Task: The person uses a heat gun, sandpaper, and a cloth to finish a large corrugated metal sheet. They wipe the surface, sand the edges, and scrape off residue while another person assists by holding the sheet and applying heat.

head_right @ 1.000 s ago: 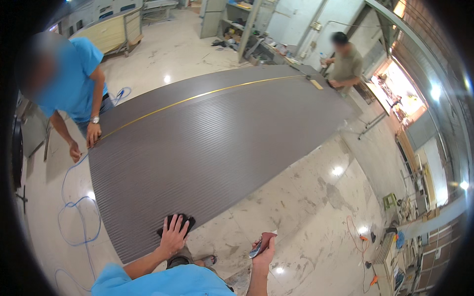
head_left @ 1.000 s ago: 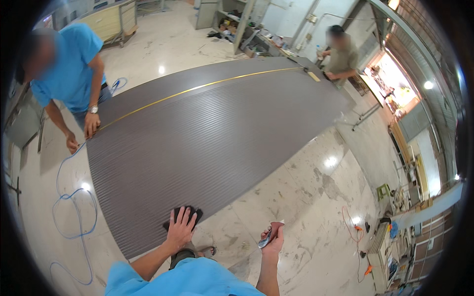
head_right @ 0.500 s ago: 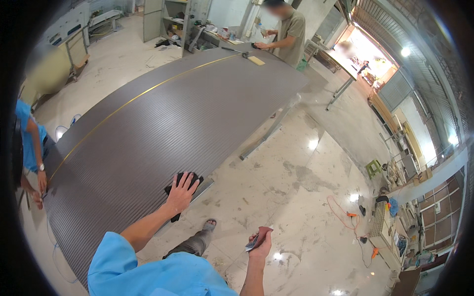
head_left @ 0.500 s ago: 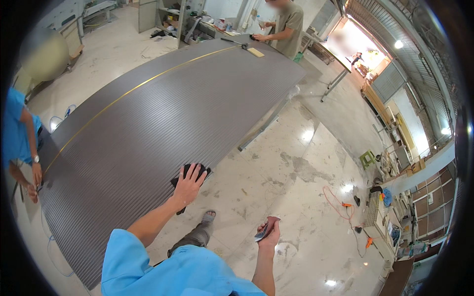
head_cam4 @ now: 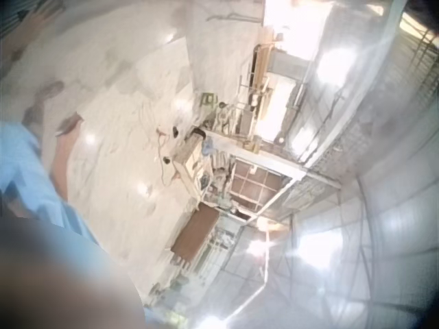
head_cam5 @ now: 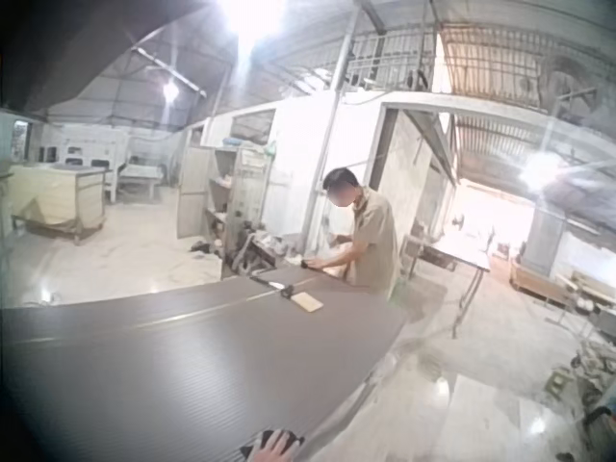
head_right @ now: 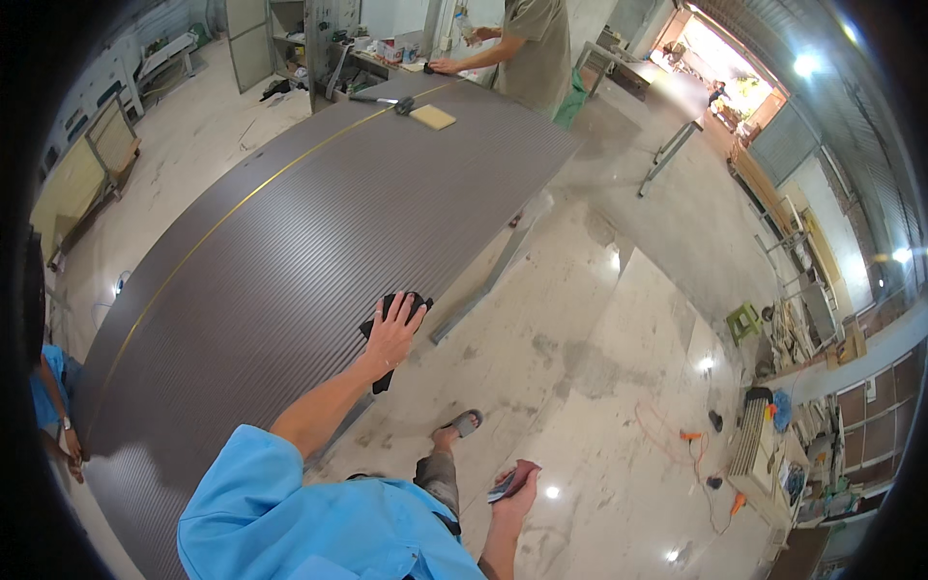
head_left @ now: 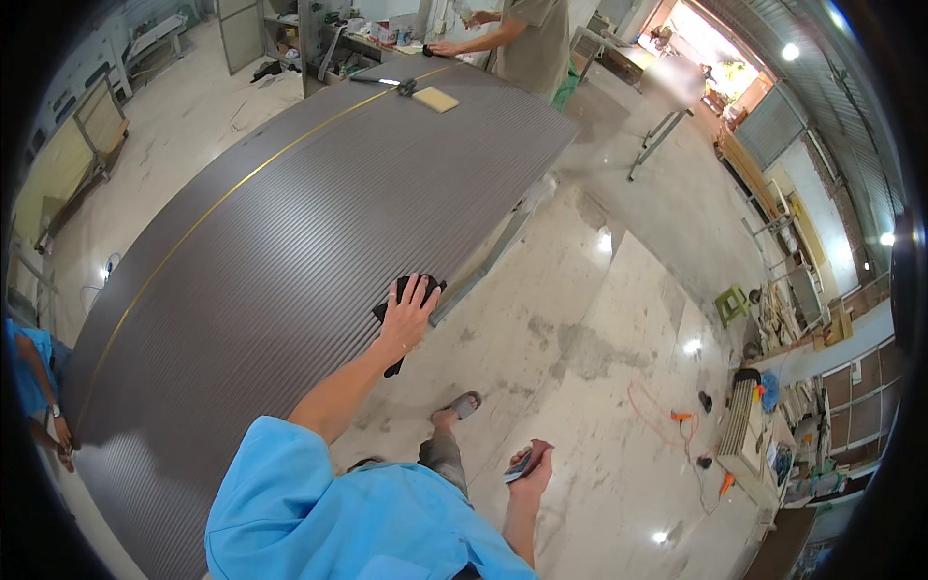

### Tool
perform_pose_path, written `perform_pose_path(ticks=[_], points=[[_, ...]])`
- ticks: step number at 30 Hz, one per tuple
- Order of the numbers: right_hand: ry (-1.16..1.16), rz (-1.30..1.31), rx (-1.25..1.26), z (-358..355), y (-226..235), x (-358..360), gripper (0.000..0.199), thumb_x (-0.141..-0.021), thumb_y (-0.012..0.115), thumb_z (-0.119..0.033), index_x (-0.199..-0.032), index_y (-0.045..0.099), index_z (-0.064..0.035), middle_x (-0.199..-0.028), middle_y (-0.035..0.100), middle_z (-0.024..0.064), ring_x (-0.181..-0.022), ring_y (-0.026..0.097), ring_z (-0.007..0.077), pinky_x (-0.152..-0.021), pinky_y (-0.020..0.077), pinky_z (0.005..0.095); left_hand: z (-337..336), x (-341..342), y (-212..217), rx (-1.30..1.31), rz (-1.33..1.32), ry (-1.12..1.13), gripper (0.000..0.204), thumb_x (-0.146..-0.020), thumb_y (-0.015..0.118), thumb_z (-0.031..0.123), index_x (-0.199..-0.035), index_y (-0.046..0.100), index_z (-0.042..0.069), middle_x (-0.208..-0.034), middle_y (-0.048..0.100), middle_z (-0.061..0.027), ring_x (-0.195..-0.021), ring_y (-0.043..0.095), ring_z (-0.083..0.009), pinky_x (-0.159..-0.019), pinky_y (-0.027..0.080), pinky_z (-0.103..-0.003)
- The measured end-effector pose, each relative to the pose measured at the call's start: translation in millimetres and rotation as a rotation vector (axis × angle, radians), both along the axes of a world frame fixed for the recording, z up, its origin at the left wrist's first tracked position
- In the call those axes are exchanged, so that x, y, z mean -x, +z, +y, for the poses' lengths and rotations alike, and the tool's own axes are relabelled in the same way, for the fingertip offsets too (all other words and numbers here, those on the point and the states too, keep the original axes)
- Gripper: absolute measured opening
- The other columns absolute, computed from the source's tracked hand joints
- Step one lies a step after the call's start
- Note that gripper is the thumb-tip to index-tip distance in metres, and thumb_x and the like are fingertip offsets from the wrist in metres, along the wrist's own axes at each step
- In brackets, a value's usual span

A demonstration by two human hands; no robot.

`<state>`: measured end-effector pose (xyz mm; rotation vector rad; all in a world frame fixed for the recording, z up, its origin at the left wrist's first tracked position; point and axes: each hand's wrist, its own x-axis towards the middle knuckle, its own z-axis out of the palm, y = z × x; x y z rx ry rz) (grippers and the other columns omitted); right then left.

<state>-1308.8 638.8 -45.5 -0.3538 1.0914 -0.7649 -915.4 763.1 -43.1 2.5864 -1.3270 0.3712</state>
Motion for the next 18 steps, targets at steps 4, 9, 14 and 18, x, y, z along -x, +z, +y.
perform_pose_path(ticks=[4,9,14,18], points=[[-0.035,0.029,-0.166,-130,-17,-63,0.053,-0.103,0.043,-0.059,-0.109,0.062,-0.0096,-0.077,0.061,0.0102,-0.067,0.058,0.0273,-0.061,0.0498,0.0397,-119,-59,3,-0.038,0.074,0.069,0.065,-0.089,0.062,0.011,-0.151,0.044,0.010,-0.156,0.038,-0.0215,-0.150,0.026,-0.0400,-0.116,0.025,-0.066],[0.040,-0.035,0.004,-316,21,-158,0.054,-0.103,0.043,-0.059,-0.112,0.062,-0.0092,-0.080,0.062,0.0096,-0.067,0.058,0.0264,-0.061,0.0504,0.0391,-249,-125,17,-0.033,0.099,0.083,0.062,-0.091,0.060,0.010,-0.151,0.044,0.011,-0.158,0.035,-0.0202,-0.151,0.024,-0.0389,-0.118,0.024,-0.065],[0.108,0.007,0.180,-482,53,-248,0.052,-0.104,0.046,-0.055,-0.115,0.061,-0.0064,-0.085,0.064,0.0093,-0.071,0.062,0.0263,-0.061,0.0514,0.0385,-398,-209,11,-0.042,0.016,0.077,0.065,-0.092,0.062,0.014,-0.153,0.040,0.010,-0.157,0.036,-0.0199,-0.151,0.023,-0.0386,-0.118,0.024,-0.064],[0.128,0.002,0.140,-597,35,-316,0.052,-0.103,0.046,-0.056,-0.113,0.063,-0.0069,-0.082,0.063,0.0092,-0.069,0.062,0.0263,-0.061,0.0511,0.0383,-546,-297,11,-0.050,0.036,0.048,0.067,-0.091,0.062,0.014,-0.153,0.038,0.010,-0.157,0.036,-0.0194,-0.151,0.024,-0.0385,-0.118,0.024,-0.064]])
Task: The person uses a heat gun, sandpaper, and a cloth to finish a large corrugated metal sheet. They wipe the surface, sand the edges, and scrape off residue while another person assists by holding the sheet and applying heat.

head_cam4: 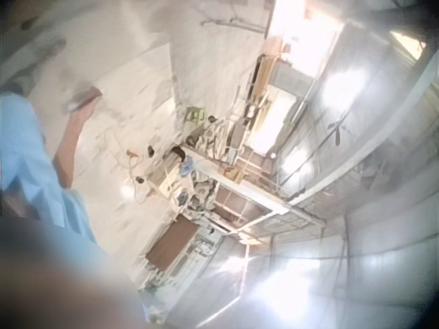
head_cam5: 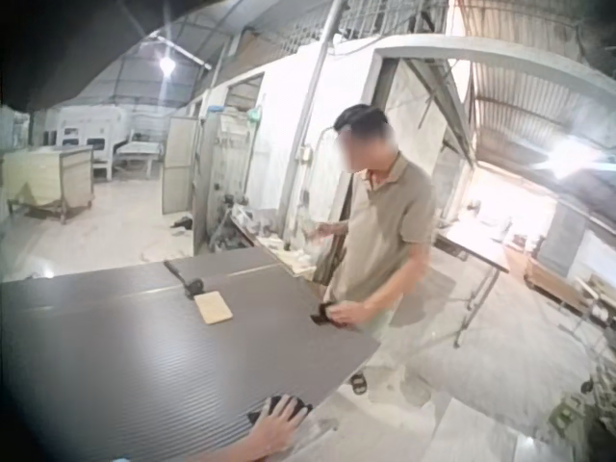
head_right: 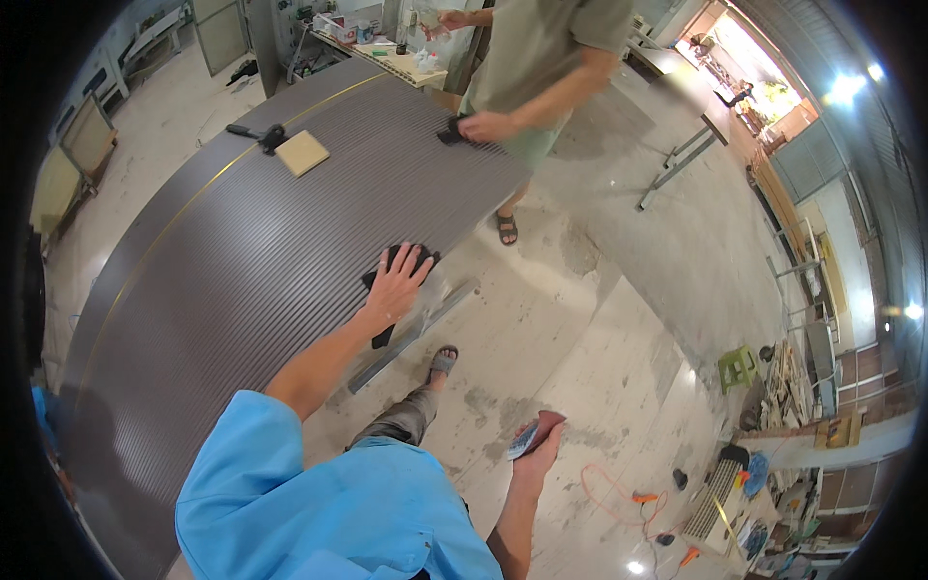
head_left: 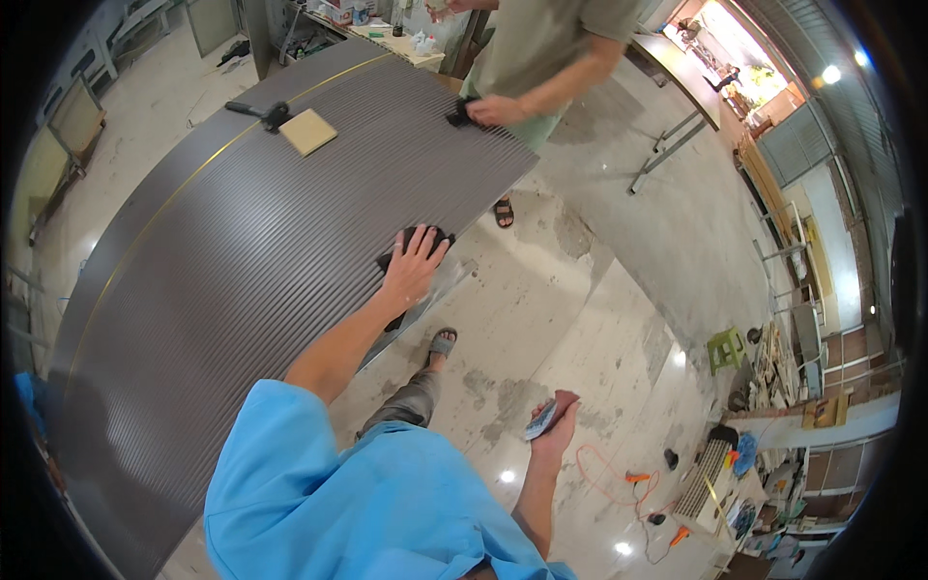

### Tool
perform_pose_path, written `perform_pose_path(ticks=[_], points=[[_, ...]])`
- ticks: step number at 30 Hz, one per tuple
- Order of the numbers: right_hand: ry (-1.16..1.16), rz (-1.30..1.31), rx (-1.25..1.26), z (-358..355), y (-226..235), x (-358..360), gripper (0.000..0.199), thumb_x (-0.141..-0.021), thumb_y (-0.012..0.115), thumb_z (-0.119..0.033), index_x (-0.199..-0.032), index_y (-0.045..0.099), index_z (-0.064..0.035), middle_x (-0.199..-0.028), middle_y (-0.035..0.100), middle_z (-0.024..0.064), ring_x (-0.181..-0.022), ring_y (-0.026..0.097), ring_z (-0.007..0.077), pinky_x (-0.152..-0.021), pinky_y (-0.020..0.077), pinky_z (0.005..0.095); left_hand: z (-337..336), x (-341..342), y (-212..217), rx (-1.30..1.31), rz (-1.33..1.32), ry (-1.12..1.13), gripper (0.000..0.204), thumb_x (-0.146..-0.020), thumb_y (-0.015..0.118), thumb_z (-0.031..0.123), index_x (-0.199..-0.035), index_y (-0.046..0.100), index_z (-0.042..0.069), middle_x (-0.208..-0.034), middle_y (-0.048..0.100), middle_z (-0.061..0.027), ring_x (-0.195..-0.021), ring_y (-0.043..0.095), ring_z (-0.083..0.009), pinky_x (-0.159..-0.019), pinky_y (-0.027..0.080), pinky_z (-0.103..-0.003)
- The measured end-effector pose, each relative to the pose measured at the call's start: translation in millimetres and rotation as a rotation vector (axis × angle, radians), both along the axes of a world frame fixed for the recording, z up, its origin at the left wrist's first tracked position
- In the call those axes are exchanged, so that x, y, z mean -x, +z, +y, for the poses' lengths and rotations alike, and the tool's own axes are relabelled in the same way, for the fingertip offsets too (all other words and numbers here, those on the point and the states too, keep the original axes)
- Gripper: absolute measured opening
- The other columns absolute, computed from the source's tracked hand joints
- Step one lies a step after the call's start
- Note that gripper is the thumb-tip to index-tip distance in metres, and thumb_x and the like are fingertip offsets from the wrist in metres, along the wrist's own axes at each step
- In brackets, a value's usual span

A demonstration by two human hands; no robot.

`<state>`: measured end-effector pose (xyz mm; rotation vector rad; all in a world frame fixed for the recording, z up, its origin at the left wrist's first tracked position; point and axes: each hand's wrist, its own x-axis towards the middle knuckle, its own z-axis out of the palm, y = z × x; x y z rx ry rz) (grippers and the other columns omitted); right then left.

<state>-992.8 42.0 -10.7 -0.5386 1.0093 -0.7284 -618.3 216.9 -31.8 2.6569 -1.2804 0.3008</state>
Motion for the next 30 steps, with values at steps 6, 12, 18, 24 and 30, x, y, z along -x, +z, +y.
perform_pose_path(ticks=[6,12,18,24,30], points=[[-0.054,0.152,-0.084,-119,-52,-28,0.055,-0.103,0.045,-0.059,-0.107,0.065,-0.0079,-0.075,0.061,0.0089,-0.065,0.058,0.0255,-0.059,0.0497,0.0379,-216,-123,-8,0.069,-0.002,0.002,0.065,-0.090,0.062,0.016,-0.152,0.040,0.010,-0.157,0.036,-0.0172,-0.150,0.025,-0.0360,-0.118,0.025,-0.062],[-0.187,0.407,-0.060,-189,-63,-25,0.055,-0.102,0.046,-0.059,-0.098,0.065,-0.0077,-0.060,0.054,0.0085,-0.047,0.050,0.0237,-0.050,0.0472,0.0364,-388,-218,-16,0.132,-0.122,0.010,0.047,-0.092,0.057,0.016,-0.138,0.053,0.009,-0.145,0.050,-0.0159,-0.139,0.043,-0.0341,-0.110,0.037,-0.057],[0.282,0.709,0.017,-308,-62,-96,0.053,-0.104,0.048,-0.053,-0.093,0.064,-0.0037,-0.060,0.058,0.0100,-0.041,0.049,0.0189,-0.040,0.0425,0.0316,-433,-131,44,0.146,0.602,-0.499,0.033,-0.088,0.063,0.020,-0.121,0.060,0.019,-0.095,0.067,-0.0096,-0.089,0.069,-0.0316,-0.072,0.057,-0.045],[0.846,0.724,0.599,-384,-56,-218,0.049,-0.106,0.049,-0.040,-0.088,0.062,0.0037,-0.075,0.063,0.0172,-0.068,0.061,0.0261,-0.060,0.0488,0.0404,-249,-144,68,0.842,0.158,0.754,0.032,-0.091,0.062,0.017,-0.121,0.068,0.008,-0.119,0.069,-0.0164,-0.100,0.067,-0.0324,-0.086,0.055,-0.039],[1.015,0.487,0.885,-381,-12,-371,0.044,-0.106,0.049,-0.035,-0.092,0.061,0.0045,-0.077,0.059,0.0123,-0.071,0.054,0.0213,-0.068,0.0465,0.0376,-225,-142,44,0.055,0.186,0.315,0.051,-0.092,0.063,0.035,-0.140,0.057,0.016,-0.150,0.046,-0.0140,-0.146,0.034,-0.0352,-0.118,0.025,-0.059]])
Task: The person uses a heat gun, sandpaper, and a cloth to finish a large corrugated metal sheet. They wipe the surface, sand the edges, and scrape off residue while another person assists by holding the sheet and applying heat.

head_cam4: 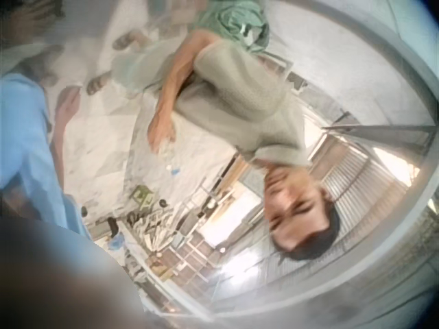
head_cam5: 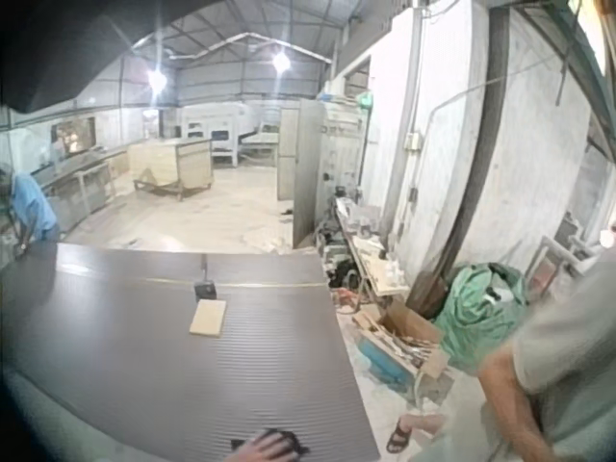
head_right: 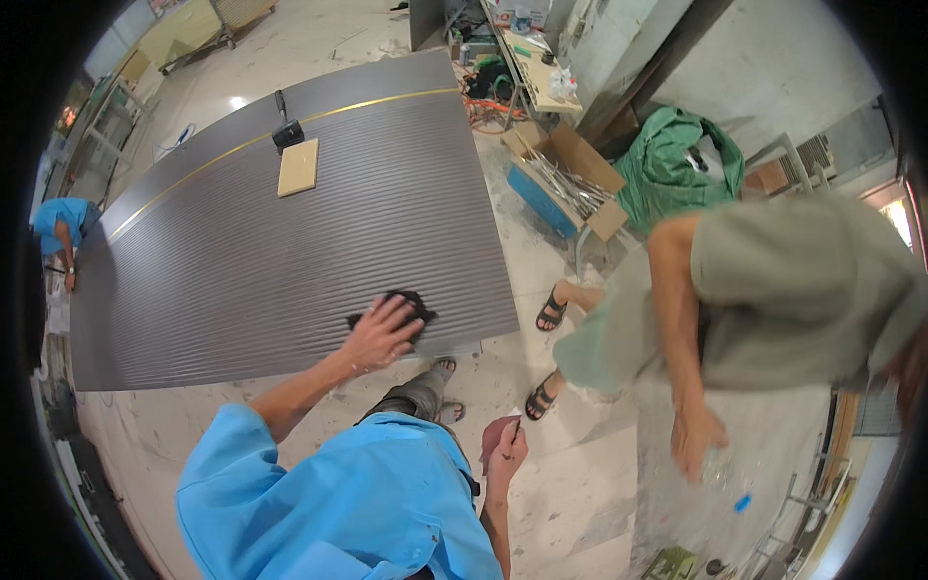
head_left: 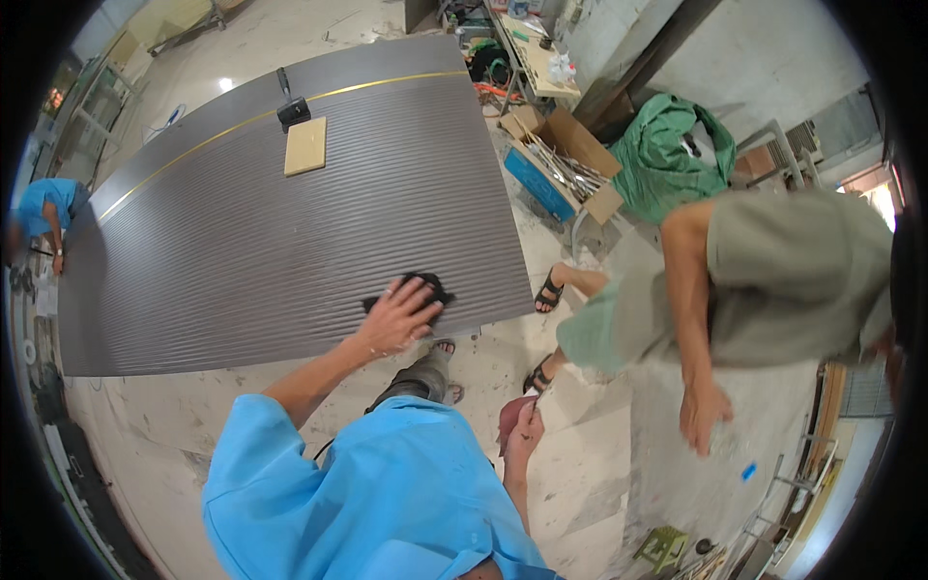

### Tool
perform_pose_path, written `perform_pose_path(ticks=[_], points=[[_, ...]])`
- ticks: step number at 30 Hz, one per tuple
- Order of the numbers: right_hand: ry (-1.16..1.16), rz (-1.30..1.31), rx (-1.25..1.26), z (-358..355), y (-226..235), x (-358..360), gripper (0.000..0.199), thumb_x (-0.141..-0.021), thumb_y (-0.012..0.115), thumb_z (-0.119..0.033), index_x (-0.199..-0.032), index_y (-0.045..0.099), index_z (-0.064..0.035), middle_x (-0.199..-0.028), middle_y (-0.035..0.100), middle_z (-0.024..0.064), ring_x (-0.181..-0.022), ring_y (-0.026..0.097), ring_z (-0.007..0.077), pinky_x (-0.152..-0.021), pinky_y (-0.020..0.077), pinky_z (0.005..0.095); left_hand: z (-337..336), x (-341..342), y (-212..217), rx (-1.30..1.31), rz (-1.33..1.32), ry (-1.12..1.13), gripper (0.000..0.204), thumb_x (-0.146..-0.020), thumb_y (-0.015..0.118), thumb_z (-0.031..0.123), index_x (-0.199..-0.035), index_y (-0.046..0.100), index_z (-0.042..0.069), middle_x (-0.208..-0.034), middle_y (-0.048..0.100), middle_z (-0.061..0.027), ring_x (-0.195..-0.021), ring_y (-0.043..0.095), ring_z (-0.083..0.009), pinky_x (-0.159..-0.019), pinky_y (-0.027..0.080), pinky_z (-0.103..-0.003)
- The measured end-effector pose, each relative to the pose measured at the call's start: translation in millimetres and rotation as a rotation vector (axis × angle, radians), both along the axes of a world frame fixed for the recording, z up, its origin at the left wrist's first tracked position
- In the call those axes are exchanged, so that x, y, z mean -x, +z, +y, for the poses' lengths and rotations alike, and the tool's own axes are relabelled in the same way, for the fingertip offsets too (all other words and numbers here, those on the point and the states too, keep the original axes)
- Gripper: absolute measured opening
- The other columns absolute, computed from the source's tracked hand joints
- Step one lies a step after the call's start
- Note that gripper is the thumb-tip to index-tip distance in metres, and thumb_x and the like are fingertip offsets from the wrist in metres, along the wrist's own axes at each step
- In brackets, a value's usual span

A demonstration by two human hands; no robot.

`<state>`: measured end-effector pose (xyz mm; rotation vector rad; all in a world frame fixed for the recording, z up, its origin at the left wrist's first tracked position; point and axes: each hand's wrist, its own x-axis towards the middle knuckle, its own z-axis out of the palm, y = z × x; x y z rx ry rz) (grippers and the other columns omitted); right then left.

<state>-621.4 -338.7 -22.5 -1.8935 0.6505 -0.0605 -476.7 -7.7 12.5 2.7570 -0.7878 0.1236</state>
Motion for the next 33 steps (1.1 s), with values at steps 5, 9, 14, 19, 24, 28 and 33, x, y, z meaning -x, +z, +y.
perform_pose_path(ticks=[5,9,14,19,24,28,33], points=[[-0.189,-0.175,-0.315,-8,46,-116,0.040,-0.108,0.046,-0.037,-0.100,0.061,-0.0006,-0.083,0.058,0.0030,-0.070,0.051,0.0137,-0.062,0.0441,0.0301,-86,-62,-28,0.118,-0.073,-0.406,0.048,-0.100,0.053,0.041,-0.143,0.053,0.020,-0.151,0.047,-0.0092,-0.147,0.034,-0.0297,-0.122,0.023,-0.053],[-0.134,-0.247,-0.282,-29,65,-197,0.040,-0.108,0.046,-0.040,-0.104,0.060,-0.0027,-0.085,0.059,0.0031,-0.070,0.053,0.0129,-0.058,0.0457,0.0293,-115,-120,-28,0.205,-0.042,-0.399,0.045,-0.101,0.052,0.039,-0.142,0.054,0.021,-0.151,0.047,-0.0085,-0.146,0.035,-0.0284,-0.121,0.025,-0.054],[-0.123,-0.170,-0.320,-56,51,-292,0.036,-0.107,0.049,-0.040,-0.106,0.060,-0.0057,-0.087,0.060,0.0021,-0.070,0.055,0.0118,-0.056,0.0466,0.0287,-85,-226,-27,0.108,-0.041,-0.088,0.042,-0.097,0.056,0.037,-0.136,0.057,0.020,-0.149,0.049,-0.0095,-0.146,0.038,-0.0280,-0.117,0.029,-0.059],[0.012,0.069,-0.329,-101,-11,-395,0.033,-0.106,0.052,-0.038,-0.103,0.060,-0.0057,-0.087,0.060,0.0014,-0.071,0.055,0.0109,-0.058,0.0486,0.0273,8,-377,-36,0.051,-0.125,0.717,0.043,-0.100,0.051,0.031,-0.140,0.054,0.015,-0.150,0.047,-0.0153,-0.145,0.036,-0.0367,-0.114,0.031,-0.063],[0.203,0.095,-0.348,-148,-55,-521,0.037,-0.106,0.053,-0.040,-0.108,0.061,-0.0040,-0.085,0.062,0.0041,-0.067,0.058,0.0128,-0.056,0.0479,0.0270,62,-502,-41,-0.080,-0.323,1.122,0.041,-0.100,0.049,0.027,-0.138,0.055,0.011,-0.146,0.052,-0.0182,-0.142,0.040,-0.0374,-0.114,0.034,-0.059],[0.252,0.164,-0.370,-171,-53,-612,0.038,-0.104,0.054,-0.042,-0.110,0.060,-0.0050,-0.088,0.063,0.0065,-0.064,0.059,0.0155,-0.052,0.0477,0.0293,-26,-511,-49,0.044,-0.221,0.543,0.027,-0.087,0.060,0.014,-0.112,0.066,0.007,-0.124,0.063,-0.0139,-0.129,0.053,-0.0291,-0.113,0.038,-0.048],[0.181,0.234,-0.388,-181,-47,-683,0.038,-0.104,0.055,-0.044,-0.110,0.061,-0.0071,-0.083,0.063,0.0057,-0.060,0.058,0.0169,-0.050,0.0476,0.0305,-116,-412,-30,0.283,-0.026,0.434,0.040,-0.072,0.072,0.003,-0.112,0.069,0.007,-0.133,0.061,-0.0135,-0.133,0.053,-0.0285,-0.120,0.035,-0.050]])
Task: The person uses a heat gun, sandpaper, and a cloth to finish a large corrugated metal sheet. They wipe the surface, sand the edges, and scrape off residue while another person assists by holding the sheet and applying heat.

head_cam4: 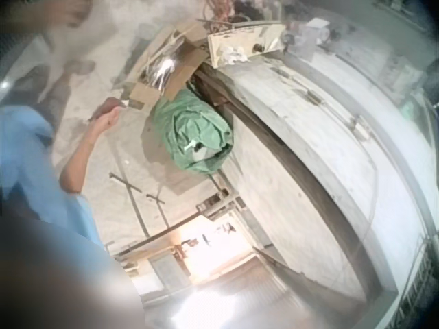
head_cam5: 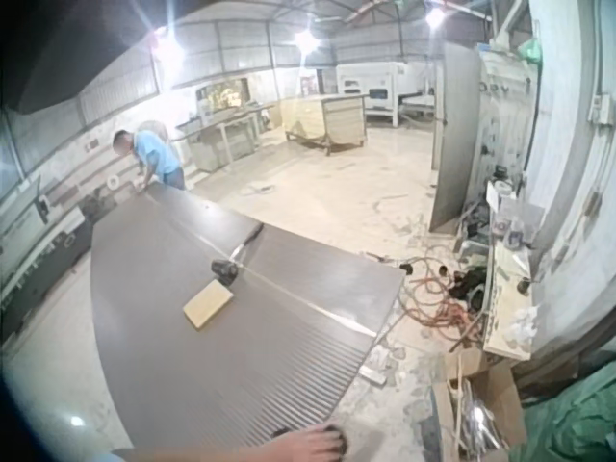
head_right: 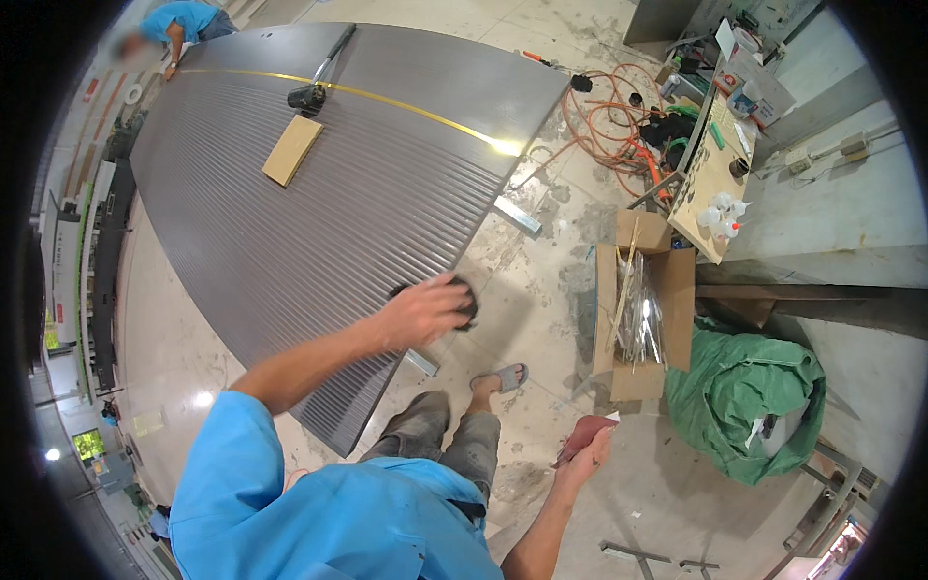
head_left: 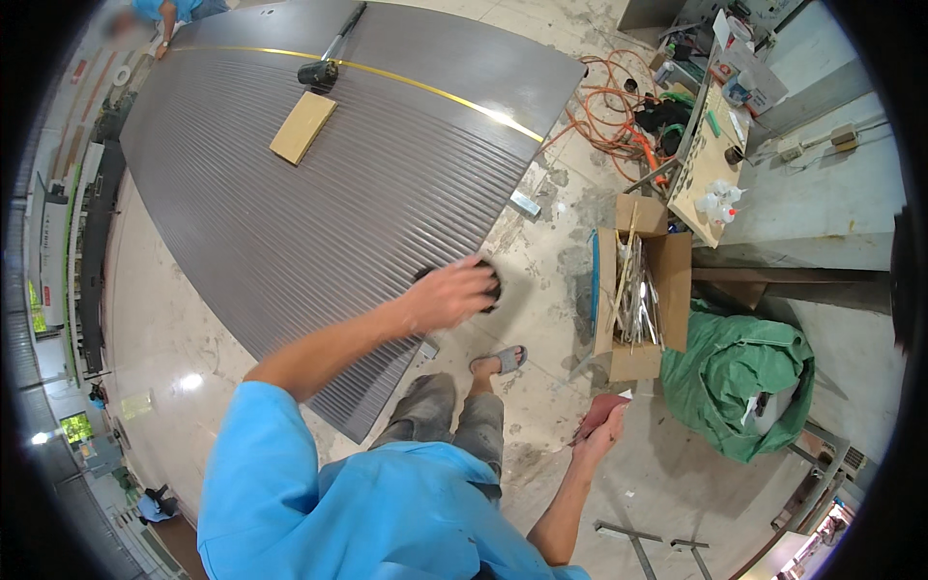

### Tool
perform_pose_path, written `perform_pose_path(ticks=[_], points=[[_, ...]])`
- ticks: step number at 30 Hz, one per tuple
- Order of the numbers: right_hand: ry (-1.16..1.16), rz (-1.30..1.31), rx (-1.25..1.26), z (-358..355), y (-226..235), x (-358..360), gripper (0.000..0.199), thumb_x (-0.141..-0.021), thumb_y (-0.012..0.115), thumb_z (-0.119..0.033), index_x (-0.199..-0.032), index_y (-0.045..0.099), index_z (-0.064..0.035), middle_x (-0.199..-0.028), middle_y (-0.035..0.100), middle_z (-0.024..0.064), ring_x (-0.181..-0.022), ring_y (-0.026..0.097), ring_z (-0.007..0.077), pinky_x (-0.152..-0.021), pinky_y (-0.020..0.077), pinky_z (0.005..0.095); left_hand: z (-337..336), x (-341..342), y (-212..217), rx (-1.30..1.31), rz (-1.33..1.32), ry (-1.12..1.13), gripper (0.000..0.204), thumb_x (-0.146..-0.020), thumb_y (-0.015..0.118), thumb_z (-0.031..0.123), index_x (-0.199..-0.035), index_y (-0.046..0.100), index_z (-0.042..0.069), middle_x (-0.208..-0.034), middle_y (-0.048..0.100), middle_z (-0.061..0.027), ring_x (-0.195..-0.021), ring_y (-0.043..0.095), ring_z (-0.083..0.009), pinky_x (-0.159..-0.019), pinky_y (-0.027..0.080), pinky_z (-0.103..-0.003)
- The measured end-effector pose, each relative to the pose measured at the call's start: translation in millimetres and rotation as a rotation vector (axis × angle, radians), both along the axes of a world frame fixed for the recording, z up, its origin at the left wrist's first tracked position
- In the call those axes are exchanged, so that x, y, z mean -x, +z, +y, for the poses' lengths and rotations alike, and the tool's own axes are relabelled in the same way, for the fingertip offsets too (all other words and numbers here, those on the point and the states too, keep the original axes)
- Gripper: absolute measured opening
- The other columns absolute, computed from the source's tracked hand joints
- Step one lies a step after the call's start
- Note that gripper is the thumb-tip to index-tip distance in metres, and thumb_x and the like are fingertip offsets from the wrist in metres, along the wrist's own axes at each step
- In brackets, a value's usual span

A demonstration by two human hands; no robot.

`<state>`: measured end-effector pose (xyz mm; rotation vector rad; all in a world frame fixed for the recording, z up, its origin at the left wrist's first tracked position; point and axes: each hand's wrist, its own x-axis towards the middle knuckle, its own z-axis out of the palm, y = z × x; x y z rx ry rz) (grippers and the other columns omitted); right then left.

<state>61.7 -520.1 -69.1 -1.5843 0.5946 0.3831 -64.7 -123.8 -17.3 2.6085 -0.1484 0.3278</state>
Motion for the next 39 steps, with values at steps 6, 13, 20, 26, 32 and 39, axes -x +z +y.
perform_pose_path(ticks=[6,13,20,26,32,39], points=[[0.027,0.158,-0.028,15,-17,-23,0.042,-0.102,0.055,-0.047,-0.115,0.060,-0.0079,-0.091,0.066,0.0072,-0.060,0.060,0.0190,-0.050,0.0502,0.0316,-45,12,2,-0.180,0.107,0.740,0.052,-0.083,0.073,0.011,-0.133,0.060,0.005,-0.142,0.054,-0.0196,-0.139,0.046,-0.0379,-0.117,0.033,-0.057],[0.000,0.125,-0.230,84,-19,-70,0.035,-0.105,0.053,-0.039,-0.120,0.060,-0.0075,-0.099,0.067,0.0053,-0.079,0.066,0.0189,-0.065,0.0559,0.0359,55,-153,-3,-0.281,-0.035,0.847,0.047,-0.089,0.069,0.016,-0.133,0.059,0.006,-0.138,0.056,-0.0209,-0.134,0.048,-0.0407,-0.110,0.040,-0.053],[0.308,-0.049,-0.535,234,52,-141,0.021,-0.105,0.054,-0.021,-0.110,0.064,-0.0038,-0.100,0.068,0.0058,-0.086,0.067,0.0173,-0.076,0.0556,0.0298,30,-177,76,0.671,0.349,0.520,0.047,-0.088,0.069,0.022,-0.132,0.060,0.006,-0.114,0.067,-0.0217,-0.098,0.065,-0.0354,-0.087,0.052,-0.042],[0.827,-0.166,-0.493,345,80,-152,0.031,-0.103,0.057,-0.016,-0.120,0.065,0.0084,-0.109,0.071,0.0159,-0.105,0.065,0.0207,-0.094,0.0506,0.0354,20,-156,50,1.171,0.323,0.830,0.064,-0.090,0.075,0.035,-0.137,0.052,-0.002,-0.109,0.069,-0.0123,-0.097,0.065,-0.0171,-0.090,0.052,-0.032],[1.050,-0.497,-0.664,397,47,-221,0.025,-0.102,0.053,-0.007,-0.118,0.068,0.0052,-0.098,0.074,0.0143,-0.085,0.071,0.0196,-0.076,0.0560,0.0289,50,-138,72,0.652,0.082,1.263,0.040,-0.089,0.072,0.014,-0.126,0.064,0.002,-0.104,0.072,-0.0134,-0.094,0.070,-0.0220,-0.087,0.055,-0.037],[0.846,-1.065,-0.201,505,-16,-347,0.030,-0.095,0.055,0.001,-0.123,0.065,-0.0021,-0.088,0.072,0.0142,-0.064,0.066,0.0192,-0.059,0.0521,0.0310,90,-27,16,-0.466,0.330,1.607,0.064,-0.075,0.065,0.005,-0.138,0.057,0.005,-0.139,0.054,-0.0223,-0.134,0.048,-0.0411,-0.113,0.038,-0.052]])
